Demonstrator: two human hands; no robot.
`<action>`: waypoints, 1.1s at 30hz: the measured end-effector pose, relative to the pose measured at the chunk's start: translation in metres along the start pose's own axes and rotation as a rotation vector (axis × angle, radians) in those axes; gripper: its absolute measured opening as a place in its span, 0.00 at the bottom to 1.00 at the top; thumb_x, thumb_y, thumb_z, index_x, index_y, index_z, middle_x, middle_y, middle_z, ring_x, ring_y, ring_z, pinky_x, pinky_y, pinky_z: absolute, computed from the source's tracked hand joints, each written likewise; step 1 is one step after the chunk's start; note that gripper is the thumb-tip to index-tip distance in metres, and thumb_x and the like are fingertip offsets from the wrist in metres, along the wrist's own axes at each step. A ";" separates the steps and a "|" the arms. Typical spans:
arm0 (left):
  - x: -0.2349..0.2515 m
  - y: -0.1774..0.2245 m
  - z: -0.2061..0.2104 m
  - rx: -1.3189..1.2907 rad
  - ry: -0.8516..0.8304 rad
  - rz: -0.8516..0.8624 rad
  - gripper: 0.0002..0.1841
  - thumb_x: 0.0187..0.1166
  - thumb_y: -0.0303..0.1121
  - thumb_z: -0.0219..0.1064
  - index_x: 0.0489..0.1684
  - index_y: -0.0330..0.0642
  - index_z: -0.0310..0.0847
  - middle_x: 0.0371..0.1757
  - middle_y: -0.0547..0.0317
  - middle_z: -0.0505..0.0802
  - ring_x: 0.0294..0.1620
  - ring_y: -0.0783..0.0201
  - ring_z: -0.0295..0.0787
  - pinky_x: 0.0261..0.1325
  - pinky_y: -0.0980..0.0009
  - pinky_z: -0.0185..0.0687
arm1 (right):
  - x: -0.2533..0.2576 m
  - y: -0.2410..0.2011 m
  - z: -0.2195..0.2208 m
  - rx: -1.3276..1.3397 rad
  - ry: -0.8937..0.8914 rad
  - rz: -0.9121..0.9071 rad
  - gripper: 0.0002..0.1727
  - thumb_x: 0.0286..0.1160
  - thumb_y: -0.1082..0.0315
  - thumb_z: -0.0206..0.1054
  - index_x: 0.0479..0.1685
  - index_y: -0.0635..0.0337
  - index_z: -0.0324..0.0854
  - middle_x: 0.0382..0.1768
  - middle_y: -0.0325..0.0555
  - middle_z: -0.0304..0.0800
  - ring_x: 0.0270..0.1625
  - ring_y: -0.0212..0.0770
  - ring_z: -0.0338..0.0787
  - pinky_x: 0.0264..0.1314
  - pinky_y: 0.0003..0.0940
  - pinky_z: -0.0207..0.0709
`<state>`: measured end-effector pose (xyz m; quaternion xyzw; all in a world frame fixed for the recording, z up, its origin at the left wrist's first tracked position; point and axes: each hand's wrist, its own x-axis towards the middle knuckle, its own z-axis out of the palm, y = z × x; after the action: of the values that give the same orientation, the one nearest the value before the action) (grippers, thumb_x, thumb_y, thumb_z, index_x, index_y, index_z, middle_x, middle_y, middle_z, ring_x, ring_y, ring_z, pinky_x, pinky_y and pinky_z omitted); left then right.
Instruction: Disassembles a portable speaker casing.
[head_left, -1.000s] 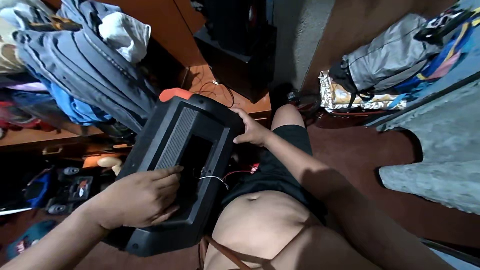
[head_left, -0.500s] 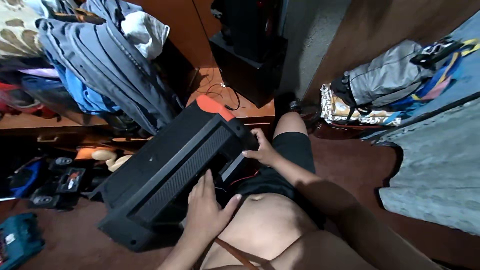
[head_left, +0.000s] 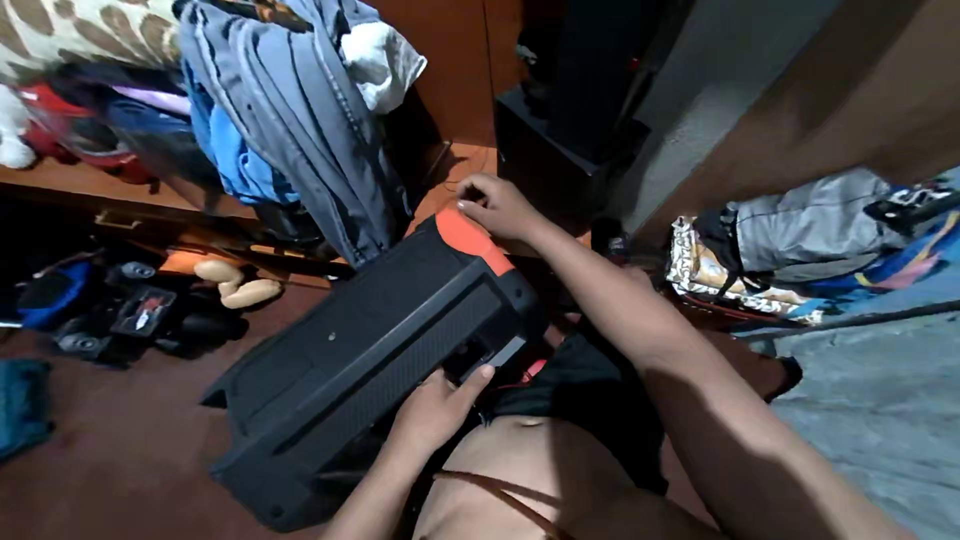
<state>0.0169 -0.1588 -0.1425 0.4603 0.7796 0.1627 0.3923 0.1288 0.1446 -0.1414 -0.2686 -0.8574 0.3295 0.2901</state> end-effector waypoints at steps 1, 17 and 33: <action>0.000 0.001 -0.004 0.021 -0.019 -0.015 0.40 0.72 0.75 0.62 0.76 0.57 0.79 0.48 0.50 0.95 0.52 0.51 0.92 0.58 0.40 0.83 | 0.030 0.002 0.008 -0.118 -0.062 -0.051 0.15 0.84 0.65 0.63 0.60 0.64 0.86 0.61 0.54 0.90 0.63 0.46 0.90 0.70 0.44 0.83; 0.007 0.085 -0.052 0.049 -0.345 -0.001 0.19 0.87 0.41 0.64 0.62 0.35 0.86 0.62 0.47 0.91 0.69 0.60 0.84 0.76 0.62 0.69 | 0.159 0.092 0.111 -0.943 -0.531 -0.249 0.14 0.84 0.70 0.59 0.62 0.58 0.85 0.65 0.54 0.88 0.74 0.59 0.81 0.77 0.63 0.69; 0.014 0.109 -0.015 0.479 -0.391 0.048 0.28 0.89 0.47 0.62 0.74 0.28 0.74 0.67 0.28 0.86 0.72 0.36 0.81 0.76 0.40 0.70 | -0.070 -0.099 -0.127 0.198 0.507 -0.339 0.23 0.79 0.75 0.64 0.68 0.77 0.63 0.54 0.54 0.88 0.51 0.45 0.94 0.47 0.44 0.95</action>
<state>0.0658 -0.0887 -0.0722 0.5805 0.6944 -0.1084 0.4113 0.2360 0.0878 -0.0139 -0.1662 -0.7540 0.2809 0.5701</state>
